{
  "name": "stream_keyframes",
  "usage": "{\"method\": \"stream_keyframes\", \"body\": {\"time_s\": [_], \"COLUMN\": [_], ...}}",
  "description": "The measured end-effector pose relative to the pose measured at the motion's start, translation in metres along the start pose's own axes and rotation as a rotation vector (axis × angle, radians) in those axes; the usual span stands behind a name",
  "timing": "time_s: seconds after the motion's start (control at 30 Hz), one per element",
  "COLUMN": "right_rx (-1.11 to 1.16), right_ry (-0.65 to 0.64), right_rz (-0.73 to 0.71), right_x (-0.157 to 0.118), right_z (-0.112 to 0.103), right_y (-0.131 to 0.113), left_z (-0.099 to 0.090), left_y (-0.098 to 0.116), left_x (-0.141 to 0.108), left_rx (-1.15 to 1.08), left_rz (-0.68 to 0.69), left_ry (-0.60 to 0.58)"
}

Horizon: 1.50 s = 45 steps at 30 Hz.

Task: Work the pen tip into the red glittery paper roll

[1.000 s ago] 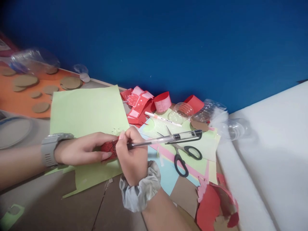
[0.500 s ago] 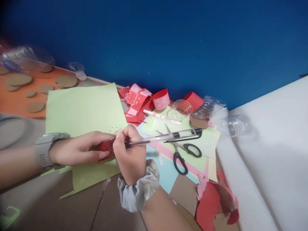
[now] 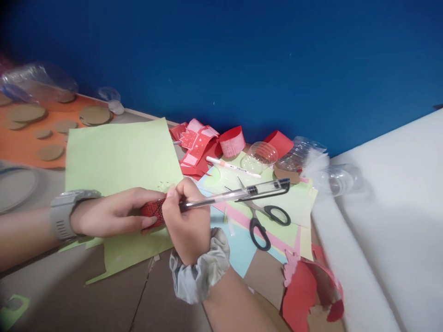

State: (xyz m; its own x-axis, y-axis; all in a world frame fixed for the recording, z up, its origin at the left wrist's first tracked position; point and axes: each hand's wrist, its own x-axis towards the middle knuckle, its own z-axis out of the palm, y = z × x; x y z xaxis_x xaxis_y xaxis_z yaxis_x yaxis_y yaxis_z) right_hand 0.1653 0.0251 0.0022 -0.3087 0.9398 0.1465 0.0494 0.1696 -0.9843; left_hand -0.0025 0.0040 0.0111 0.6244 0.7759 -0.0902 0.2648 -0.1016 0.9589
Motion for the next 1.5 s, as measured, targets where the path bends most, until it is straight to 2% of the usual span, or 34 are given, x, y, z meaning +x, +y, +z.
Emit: {"method": "stream_keyframes", "body": {"time_s": [0.17,0.33,0.53,0.8,1.17,1.3,1.5], "right_rx": [0.012,0.029,0.031,0.076,0.24,0.336,0.402], "right_ry": [0.035,0.059,0.077,0.07,0.05,0.047,0.07], "right_rz": [-0.004,-0.07,0.01,0.04,0.081,0.098,0.154], "right_x": [-0.002,-0.007,-0.004,-0.003,0.001,0.002,0.004], "right_z": [0.0,0.0,0.002,0.002,0.0,0.0,-0.001], "right_y": [0.001,0.0,-0.001,0.0,0.006,0.005,0.005], "left_z": [0.0,0.0,0.001,0.0,0.0,-0.001,0.0], "left_y": [0.001,0.003,0.002,0.001,-0.001,0.001,0.0], "left_x": [0.0,0.0,0.0,0.0,0.0,-0.001,-0.002], "left_rx": [-0.021,-0.039,-0.07,-0.071,-0.042,-0.078,-0.106], "left_rz": [0.004,0.008,-0.006,-0.013,0.014,0.061,0.042], "left_ry": [0.002,-0.051,-0.037,-0.045,-0.035,-0.039,0.031]}}
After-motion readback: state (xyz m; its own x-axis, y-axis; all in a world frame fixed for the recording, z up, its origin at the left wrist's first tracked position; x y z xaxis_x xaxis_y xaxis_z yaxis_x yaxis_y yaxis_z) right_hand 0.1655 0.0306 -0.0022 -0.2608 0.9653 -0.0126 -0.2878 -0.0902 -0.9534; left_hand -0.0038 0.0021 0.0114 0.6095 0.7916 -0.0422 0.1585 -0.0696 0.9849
